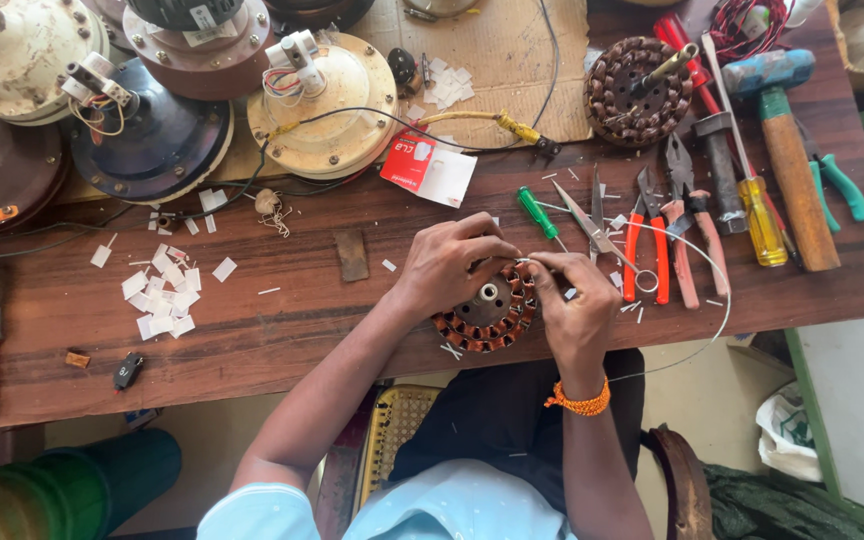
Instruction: The person sits at a workbench and winds copper wire into the slots of a fan motor stator, pressing the wire down and using a screwdriver to seat it. They then take a length of red and yellow wire, strip its ends by hand, and continue fitting the wire around the stator.
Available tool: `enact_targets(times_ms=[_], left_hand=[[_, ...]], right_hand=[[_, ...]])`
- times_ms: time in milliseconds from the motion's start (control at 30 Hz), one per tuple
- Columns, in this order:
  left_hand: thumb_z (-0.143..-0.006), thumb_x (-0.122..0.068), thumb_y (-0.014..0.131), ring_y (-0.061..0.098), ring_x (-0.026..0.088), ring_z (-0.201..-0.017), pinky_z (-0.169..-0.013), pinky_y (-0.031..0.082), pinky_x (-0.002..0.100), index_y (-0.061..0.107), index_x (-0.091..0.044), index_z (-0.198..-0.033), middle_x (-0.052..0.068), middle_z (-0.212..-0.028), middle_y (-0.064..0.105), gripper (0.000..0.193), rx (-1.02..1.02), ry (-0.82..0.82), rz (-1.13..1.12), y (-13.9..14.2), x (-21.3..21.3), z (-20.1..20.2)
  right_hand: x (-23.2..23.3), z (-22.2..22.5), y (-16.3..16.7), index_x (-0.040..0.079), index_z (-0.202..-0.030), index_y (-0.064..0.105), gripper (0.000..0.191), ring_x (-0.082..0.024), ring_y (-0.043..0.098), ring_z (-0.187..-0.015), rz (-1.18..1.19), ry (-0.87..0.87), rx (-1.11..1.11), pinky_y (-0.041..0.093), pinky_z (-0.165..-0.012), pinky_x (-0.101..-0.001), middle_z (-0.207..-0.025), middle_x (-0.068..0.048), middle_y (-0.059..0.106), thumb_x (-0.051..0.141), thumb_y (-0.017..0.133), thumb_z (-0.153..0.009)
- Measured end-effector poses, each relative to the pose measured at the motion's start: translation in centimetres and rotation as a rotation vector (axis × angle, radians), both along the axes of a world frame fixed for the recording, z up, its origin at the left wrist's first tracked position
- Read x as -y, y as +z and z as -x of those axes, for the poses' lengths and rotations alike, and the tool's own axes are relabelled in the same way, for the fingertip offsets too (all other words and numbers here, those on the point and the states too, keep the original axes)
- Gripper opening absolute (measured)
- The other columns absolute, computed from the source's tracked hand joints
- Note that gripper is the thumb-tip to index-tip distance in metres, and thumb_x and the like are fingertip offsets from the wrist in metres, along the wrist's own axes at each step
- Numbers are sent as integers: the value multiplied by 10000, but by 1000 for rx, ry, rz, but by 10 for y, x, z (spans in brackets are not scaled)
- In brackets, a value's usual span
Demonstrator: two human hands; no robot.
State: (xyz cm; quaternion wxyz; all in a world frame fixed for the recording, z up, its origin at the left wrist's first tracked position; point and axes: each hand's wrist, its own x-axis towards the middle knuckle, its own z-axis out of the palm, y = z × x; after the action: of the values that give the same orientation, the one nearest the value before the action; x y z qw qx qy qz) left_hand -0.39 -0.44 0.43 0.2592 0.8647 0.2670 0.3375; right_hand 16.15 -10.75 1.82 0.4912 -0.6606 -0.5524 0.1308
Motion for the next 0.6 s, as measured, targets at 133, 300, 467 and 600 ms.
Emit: enact_targets(times_ms=[133, 300, 467, 600], left_hand=[[-866, -202, 791, 714, 204, -806, -684, 559, 355, 780, -189, -1001, -17, -934, 667, 136, 15, 32, -2, 1, 1, -1], [-856, -205, 793, 711, 201, -796, -678, 560, 349, 779, -186, -993, -14, -918, 664, 139, 31, 38, -5, 5, 1, -2], [-862, -190, 784, 716, 192, -781, -666, 559, 349, 793, -199, -981, -26, -914, 687, 121, 32, -2, -2, 5, 1, -1], [-848, -171, 776, 716, 218, -811, -681, 561, 355, 792, -194, -998, -20, -962, 703, 152, 49, -22, -35, 3, 0, 2]], right_hand=[[5, 3, 1, 12, -1069, 745, 193, -191, 727, -852, 4, -21, -30, 554, -758, -310, -975, -100, 749, 163, 762, -951], [10, 12, -4, 18, -1098, 749, 162, -151, 726, -886, -4, -51, -163, 560, -796, -288, -989, -84, 762, 127, 716, -983], [6, 13, -12, 14, -1086, 753, 162, -132, 708, -827, 73, -98, -229, 547, -743, -275, -939, -80, 766, 108, 738, -955], [8, 9, -13, 18, -1092, 744, 153, -116, 724, -856, 45, -45, -166, 555, -765, -270, -958, -82, 766, 106, 728, -969]])
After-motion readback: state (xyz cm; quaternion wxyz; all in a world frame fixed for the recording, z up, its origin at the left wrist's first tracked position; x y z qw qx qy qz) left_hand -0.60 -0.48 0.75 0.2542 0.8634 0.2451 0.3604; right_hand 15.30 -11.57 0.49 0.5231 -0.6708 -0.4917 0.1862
